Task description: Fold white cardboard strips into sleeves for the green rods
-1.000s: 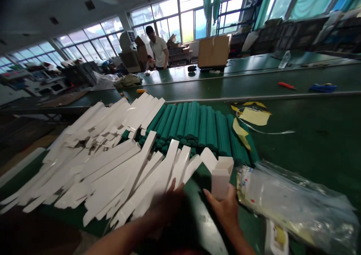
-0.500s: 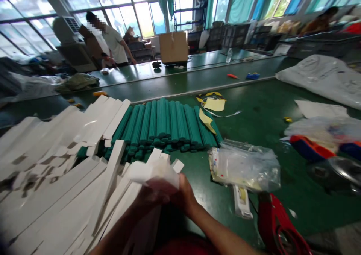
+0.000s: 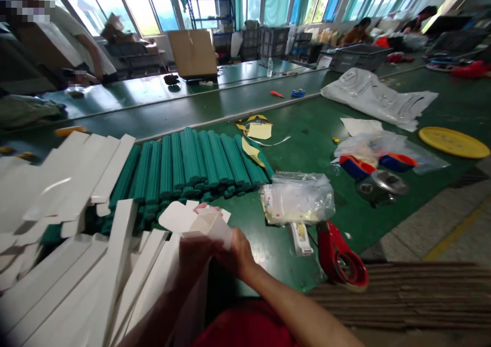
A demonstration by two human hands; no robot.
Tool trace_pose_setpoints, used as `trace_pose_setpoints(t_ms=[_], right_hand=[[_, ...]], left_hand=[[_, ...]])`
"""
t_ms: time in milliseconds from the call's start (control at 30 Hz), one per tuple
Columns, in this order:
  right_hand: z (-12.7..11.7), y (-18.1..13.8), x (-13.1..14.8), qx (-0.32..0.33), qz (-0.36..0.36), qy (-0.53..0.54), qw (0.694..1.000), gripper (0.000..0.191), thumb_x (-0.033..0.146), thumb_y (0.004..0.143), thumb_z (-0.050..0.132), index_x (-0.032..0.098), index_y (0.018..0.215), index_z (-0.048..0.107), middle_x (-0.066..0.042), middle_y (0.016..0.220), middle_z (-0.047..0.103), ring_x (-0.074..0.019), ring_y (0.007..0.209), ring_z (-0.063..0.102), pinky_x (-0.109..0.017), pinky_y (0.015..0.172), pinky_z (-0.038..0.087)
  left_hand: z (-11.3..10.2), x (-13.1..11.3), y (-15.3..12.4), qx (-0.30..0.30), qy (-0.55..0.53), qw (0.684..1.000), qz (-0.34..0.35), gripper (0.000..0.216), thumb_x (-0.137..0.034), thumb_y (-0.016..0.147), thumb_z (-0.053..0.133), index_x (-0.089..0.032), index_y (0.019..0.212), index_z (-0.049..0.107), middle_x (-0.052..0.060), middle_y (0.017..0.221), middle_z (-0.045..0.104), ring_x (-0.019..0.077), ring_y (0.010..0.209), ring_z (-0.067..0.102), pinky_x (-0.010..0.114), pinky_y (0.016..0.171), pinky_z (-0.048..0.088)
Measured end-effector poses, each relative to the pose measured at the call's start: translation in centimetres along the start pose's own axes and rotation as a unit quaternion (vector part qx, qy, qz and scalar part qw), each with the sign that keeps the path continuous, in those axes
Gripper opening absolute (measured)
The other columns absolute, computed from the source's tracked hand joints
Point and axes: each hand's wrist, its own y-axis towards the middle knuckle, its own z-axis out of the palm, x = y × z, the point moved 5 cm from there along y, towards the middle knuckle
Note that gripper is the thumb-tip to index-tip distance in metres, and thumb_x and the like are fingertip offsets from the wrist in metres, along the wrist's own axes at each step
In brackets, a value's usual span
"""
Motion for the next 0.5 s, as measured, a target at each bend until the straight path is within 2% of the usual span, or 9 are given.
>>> trace_pose_setpoints(t_ms=[67, 133, 267, 333, 400, 500], right_hand=[[0.2, -0.2, 0.0, -0.04, -0.003, -0.034, 0.999, 0.039, 0.047, 0.081, 0.057, 0.012, 0.099, 0.058, -0.015, 0.087, 0.065, -0.0285, 0.08, 0.064, -0.04, 0.068, 0.053], [0.6, -0.4, 0.1, -0.07, -0.009, -0.063, 0.996, 0.039, 0.049, 0.086, 0.05, 0.012, 0.096, 0.057, -0.015, 0.085, 0.063, -0.028, 0.079, 0.062, -0.041, 0.069, 0.051], [1.8, -0.5, 0.9, -0.094, -0.027, -0.114, 0.989, 0.036, 0.048, 0.091, 0.043, 0.014, 0.095, 0.056, -0.014, 0.083, 0.062, -0.0265, 0.078, 0.058, -0.041, 0.069, 0.05], [1.9, -0.4, 1.3, -0.089, -0.041, -0.128, 0.987, 0.036, 0.046, 0.091, 0.044, 0.013, 0.098, 0.057, -0.015, 0.085, 0.062, -0.0266, 0.079, 0.058, -0.041, 0.07, 0.05], [1.4, -0.3, 1.7, -0.067, -0.071, -0.126, 0.987, 0.038, 0.049, 0.089, 0.048, 0.013, 0.099, 0.058, -0.014, 0.087, 0.064, -0.0251, 0.08, 0.059, -0.038, 0.069, 0.051], [-0.9, 0.4, 1.6, -0.014, -0.133, -0.101, 0.986, 0.042, 0.058, 0.081, 0.057, 0.019, 0.098, 0.06, -0.005, 0.085, 0.066, -0.0176, 0.072, 0.061, -0.027, 0.063, 0.051]], left_hand=[[-0.3, 0.0, -0.9, -0.099, 0.024, 0.995, 0.004, 0.083, -0.046, 0.042, 0.089, -0.014, 0.11, 0.053, 0.009, 0.088, 0.067, 0.0288, 0.082, 0.068, 0.043, 0.073, 0.059], [-0.3, 0.1, -1.5, -0.169, 0.037, 0.985, 0.007, 0.087, -0.048, 0.042, 0.088, -0.017, 0.112, 0.047, 0.008, 0.092, 0.066, 0.0276, 0.083, 0.068, 0.04, 0.069, 0.058], [0.2, 0.0, -1.0, -0.263, 0.118, 0.958, 0.016, 0.083, -0.047, 0.042, 0.088, -0.018, 0.108, 0.046, 0.01, 0.1, 0.063, 0.0275, 0.088, 0.066, 0.039, 0.071, 0.057], [0.7, -0.3, 0.0, -0.274, 0.152, 0.949, 0.04, 0.078, -0.046, 0.046, 0.086, -0.016, 0.108, 0.048, 0.009, 0.097, 0.064, 0.0262, 0.085, 0.066, 0.037, 0.071, 0.056], [1.0, -0.6, 1.1, -0.252, 0.165, 0.951, 0.074, 0.072, -0.044, 0.053, 0.083, -0.016, 0.111, 0.049, 0.008, 0.096, 0.065, 0.0242, 0.084, 0.066, 0.035, 0.071, 0.055], [0.4, -0.6, 1.7, -0.214, 0.191, 0.951, 0.111, 0.067, -0.045, 0.059, 0.08, -0.017, 0.112, 0.05, 0.006, 0.092, 0.065, 0.0223, 0.078, 0.066, 0.032, 0.068, 0.055]])
